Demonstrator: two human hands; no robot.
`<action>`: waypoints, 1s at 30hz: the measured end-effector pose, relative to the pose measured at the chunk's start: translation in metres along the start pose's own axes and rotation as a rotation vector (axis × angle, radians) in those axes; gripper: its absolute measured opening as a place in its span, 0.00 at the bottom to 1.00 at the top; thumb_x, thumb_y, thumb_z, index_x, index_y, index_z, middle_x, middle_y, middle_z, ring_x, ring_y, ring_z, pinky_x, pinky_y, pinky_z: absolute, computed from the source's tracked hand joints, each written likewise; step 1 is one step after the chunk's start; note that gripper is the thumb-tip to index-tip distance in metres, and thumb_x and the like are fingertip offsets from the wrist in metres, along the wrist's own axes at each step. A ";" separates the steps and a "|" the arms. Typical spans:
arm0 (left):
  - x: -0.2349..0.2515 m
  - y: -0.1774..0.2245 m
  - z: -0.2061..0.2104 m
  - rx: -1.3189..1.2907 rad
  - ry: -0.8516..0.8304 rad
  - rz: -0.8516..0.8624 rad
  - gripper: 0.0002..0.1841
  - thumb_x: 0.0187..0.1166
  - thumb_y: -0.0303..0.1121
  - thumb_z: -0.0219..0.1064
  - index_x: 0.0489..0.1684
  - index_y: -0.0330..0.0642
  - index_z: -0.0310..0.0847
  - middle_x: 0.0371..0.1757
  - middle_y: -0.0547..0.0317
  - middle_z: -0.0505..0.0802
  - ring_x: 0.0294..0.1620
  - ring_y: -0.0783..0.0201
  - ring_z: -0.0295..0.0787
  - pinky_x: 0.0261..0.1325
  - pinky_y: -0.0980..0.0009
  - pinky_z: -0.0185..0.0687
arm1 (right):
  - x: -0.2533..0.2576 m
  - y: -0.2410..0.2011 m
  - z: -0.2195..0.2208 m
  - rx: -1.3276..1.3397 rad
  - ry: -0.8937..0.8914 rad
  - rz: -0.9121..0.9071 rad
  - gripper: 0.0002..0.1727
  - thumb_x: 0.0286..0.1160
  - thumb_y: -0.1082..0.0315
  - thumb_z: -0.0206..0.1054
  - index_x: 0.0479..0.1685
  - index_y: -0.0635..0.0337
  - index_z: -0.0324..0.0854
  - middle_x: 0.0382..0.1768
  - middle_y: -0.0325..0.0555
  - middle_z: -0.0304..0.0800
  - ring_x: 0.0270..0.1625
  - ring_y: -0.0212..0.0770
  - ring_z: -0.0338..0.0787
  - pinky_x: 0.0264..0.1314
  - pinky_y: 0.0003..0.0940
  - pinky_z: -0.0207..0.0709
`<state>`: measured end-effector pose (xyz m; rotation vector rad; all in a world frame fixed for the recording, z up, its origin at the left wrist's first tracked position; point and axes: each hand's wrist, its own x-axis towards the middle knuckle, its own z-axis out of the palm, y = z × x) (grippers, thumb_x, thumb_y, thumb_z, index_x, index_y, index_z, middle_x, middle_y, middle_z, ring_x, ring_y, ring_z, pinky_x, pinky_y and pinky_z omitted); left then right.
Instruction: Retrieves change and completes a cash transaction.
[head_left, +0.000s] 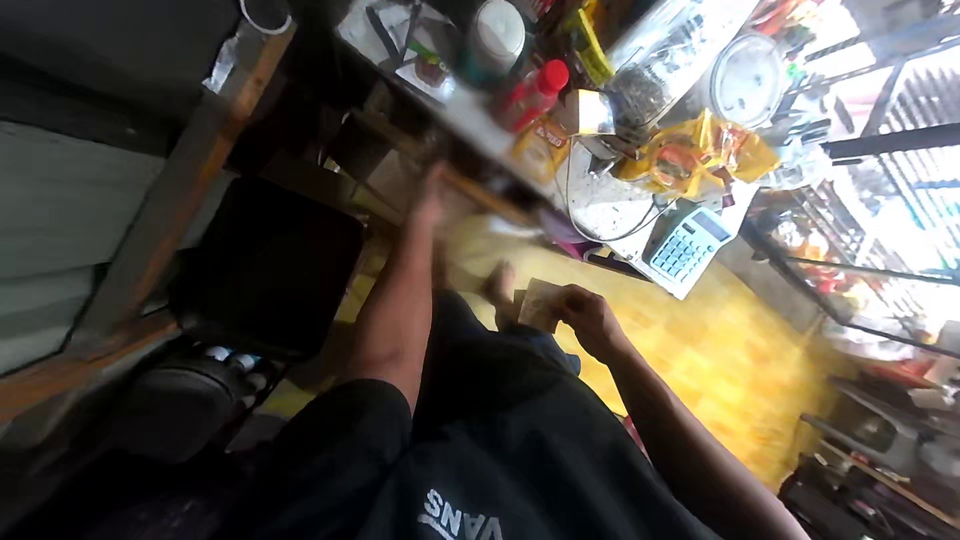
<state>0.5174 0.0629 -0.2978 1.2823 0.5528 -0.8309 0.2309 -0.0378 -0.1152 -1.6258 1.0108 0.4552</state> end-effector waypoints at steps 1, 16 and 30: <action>-0.006 -0.002 -0.009 0.014 0.007 0.001 0.46 0.81 0.36 0.71 0.95 0.64 0.39 0.79 0.45 0.76 0.66 0.49 0.83 0.57 0.51 0.86 | 0.003 -0.004 0.004 0.004 -0.006 -0.003 0.09 0.78 0.71 0.67 0.52 0.65 0.85 0.39 0.41 0.92 0.41 0.27 0.91 0.50 0.26 0.86; -0.059 -0.026 -0.114 0.154 0.176 -0.107 0.21 0.80 0.33 0.66 0.70 0.38 0.73 0.62 0.46 0.84 0.59 0.54 0.82 0.58 0.54 0.82 | 0.051 -0.011 0.027 0.165 -0.123 0.039 0.05 0.81 0.73 0.65 0.47 0.64 0.84 0.34 0.40 0.89 0.35 0.31 0.86 0.43 0.30 0.82; -0.057 -0.037 -0.139 0.174 0.186 -0.123 0.21 0.81 0.32 0.63 0.72 0.38 0.73 0.67 0.44 0.84 0.64 0.52 0.83 0.63 0.50 0.84 | 0.054 -0.005 0.043 0.350 -0.125 0.117 0.07 0.81 0.73 0.66 0.52 0.63 0.83 0.35 0.42 0.90 0.35 0.33 0.88 0.41 0.31 0.84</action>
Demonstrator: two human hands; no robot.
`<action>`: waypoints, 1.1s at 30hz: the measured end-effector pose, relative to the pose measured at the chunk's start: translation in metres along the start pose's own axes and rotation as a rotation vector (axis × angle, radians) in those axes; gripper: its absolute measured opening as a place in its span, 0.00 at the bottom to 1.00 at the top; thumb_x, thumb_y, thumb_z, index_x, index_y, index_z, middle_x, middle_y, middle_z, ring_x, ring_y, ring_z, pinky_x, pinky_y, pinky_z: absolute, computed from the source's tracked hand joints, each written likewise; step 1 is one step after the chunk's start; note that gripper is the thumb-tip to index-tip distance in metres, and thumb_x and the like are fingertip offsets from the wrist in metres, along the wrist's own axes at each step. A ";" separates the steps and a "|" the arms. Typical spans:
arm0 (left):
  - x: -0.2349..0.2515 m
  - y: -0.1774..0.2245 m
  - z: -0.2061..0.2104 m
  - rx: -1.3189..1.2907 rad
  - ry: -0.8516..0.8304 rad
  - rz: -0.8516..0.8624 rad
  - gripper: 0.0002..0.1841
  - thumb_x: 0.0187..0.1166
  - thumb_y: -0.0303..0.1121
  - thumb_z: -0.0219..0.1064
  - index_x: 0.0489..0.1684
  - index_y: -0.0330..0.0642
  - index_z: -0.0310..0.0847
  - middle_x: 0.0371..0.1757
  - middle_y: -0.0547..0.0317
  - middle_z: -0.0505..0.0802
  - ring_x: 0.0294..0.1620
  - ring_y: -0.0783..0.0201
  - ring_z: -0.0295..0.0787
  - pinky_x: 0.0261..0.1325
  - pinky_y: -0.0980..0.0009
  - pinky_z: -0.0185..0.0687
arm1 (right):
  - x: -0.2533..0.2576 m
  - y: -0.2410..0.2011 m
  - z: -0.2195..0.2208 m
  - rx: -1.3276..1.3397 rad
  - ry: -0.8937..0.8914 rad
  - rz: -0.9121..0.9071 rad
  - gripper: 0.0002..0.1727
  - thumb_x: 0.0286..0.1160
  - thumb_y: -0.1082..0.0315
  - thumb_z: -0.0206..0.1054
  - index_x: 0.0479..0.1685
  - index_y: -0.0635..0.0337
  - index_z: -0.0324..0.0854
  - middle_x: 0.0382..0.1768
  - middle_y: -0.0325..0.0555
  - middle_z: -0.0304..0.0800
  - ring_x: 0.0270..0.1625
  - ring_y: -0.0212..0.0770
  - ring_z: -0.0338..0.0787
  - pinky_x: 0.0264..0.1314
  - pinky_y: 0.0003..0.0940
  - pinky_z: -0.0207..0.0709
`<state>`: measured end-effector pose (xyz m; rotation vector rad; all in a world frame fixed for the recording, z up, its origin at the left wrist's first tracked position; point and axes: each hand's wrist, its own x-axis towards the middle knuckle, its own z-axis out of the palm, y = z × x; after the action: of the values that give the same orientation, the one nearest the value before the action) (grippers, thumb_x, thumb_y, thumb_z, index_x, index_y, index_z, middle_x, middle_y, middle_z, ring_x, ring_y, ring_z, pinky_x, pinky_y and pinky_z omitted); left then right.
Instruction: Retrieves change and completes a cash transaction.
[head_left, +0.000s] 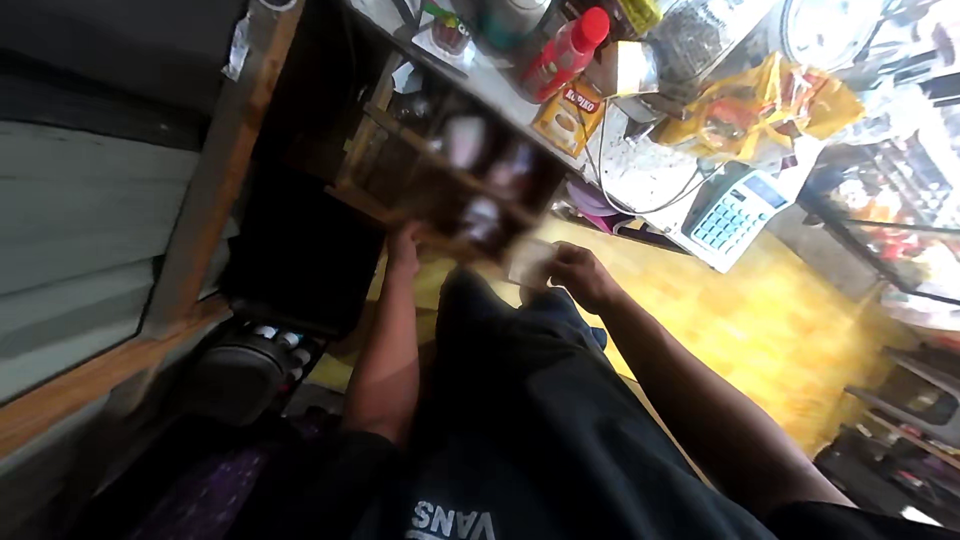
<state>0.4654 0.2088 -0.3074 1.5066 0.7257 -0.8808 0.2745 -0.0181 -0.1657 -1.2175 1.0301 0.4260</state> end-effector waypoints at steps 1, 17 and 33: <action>0.001 -0.001 -0.001 0.007 -0.015 0.015 0.20 0.81 0.32 0.62 0.71 0.37 0.73 0.65 0.44 0.84 0.63 0.53 0.84 0.62 0.51 0.84 | 0.001 -0.001 0.001 0.006 0.001 0.000 0.09 0.81 0.73 0.66 0.55 0.63 0.82 0.37 0.43 0.90 0.36 0.34 0.88 0.41 0.32 0.85; 0.004 -0.003 -0.001 -0.070 -0.035 0.037 0.19 0.81 0.31 0.64 0.70 0.42 0.73 0.55 0.52 0.87 0.50 0.60 0.86 0.48 0.59 0.86 | 0.052 -0.074 0.024 -0.197 -0.115 -0.188 0.20 0.80 0.74 0.64 0.70 0.65 0.78 0.52 0.52 0.90 0.51 0.41 0.91 0.57 0.43 0.88; 0.003 0.004 0.003 -0.133 -0.039 0.015 0.24 0.75 0.23 0.63 0.72 0.36 0.71 0.63 0.45 0.83 0.59 0.56 0.81 0.59 0.54 0.82 | 0.189 -0.158 0.119 -1.465 0.051 -0.080 0.30 0.73 0.56 0.74 0.72 0.64 0.79 0.70 0.69 0.82 0.72 0.73 0.81 0.64 0.77 0.74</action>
<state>0.4704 0.2054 -0.3079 1.3724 0.7295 -0.8318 0.5393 -0.0091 -0.2348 -2.5374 0.6066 1.1859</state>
